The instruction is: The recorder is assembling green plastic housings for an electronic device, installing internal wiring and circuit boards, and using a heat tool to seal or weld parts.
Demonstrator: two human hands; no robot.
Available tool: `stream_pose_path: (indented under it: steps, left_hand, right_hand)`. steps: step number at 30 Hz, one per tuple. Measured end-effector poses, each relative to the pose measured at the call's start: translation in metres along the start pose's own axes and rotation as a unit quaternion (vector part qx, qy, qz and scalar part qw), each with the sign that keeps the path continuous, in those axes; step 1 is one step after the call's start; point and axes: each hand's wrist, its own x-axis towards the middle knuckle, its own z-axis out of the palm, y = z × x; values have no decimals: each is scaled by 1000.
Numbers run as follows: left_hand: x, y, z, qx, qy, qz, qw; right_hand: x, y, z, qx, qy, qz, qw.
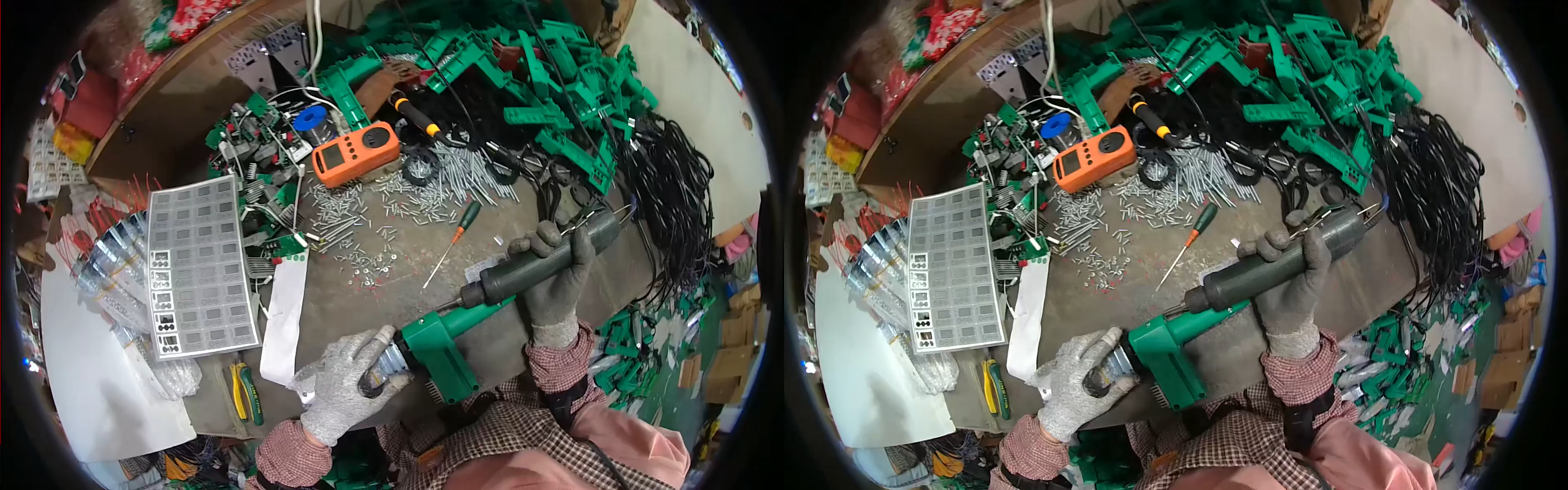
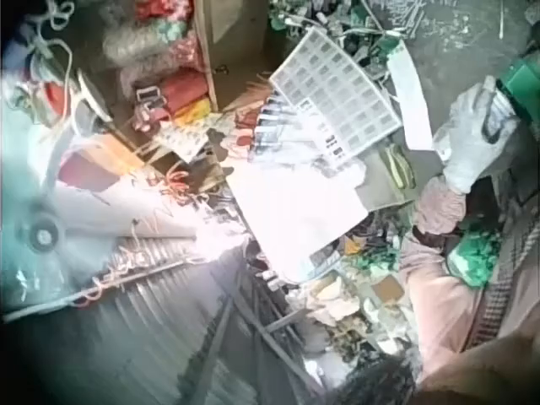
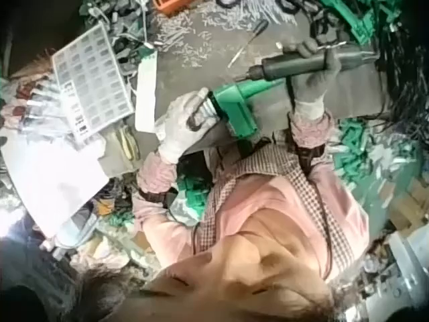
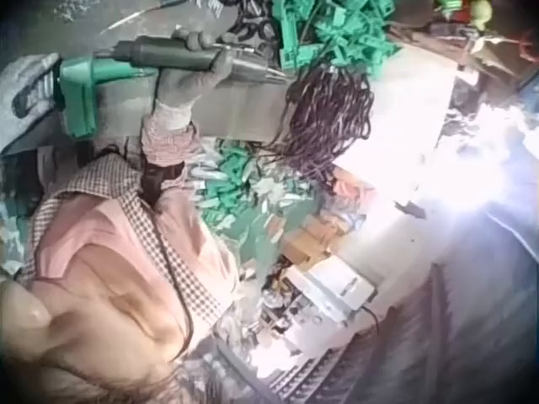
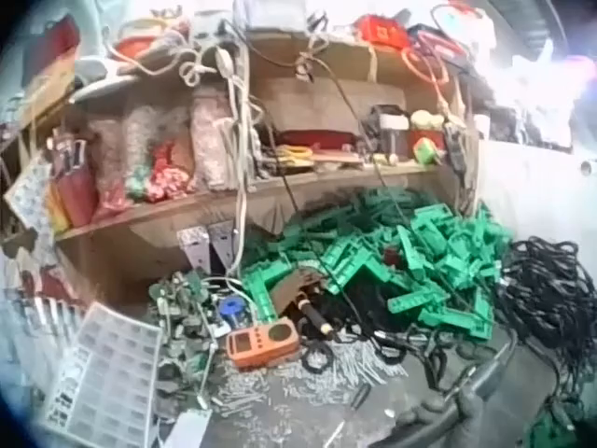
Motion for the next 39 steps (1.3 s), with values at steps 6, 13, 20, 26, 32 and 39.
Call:
stream_pose_path:
  steps: [6, 13, 20, 26, 32, 39]
  left_hand:
    - [7, 4, 8, -1, 13, 0, 1000]
    - [6, 1, 5, 9, -3, 4, 1000]
    - [8, 2, 5, -8, 8, 13, 1000]
    - [8, -4, 9, -85, 36, 9, 996]
    - [21, 2, -3, -51, -86, -59, 993]
    - [12, -6, 4, -117, -73, -60, 989]
  right_hand:
    - [8, -11, 1, 22, 11, 26, 999]
    - [3, -7, 4, 16, 33, 18, 999]
    - [5, -6, 3, 24, 28, 37, 999]
    - [7, 4, 0, 81, 4, 52, 995]
    - [9, 8, 9, 103, -9, 48, 993]
    - [8, 6, 7, 92, 9, 47, 995]
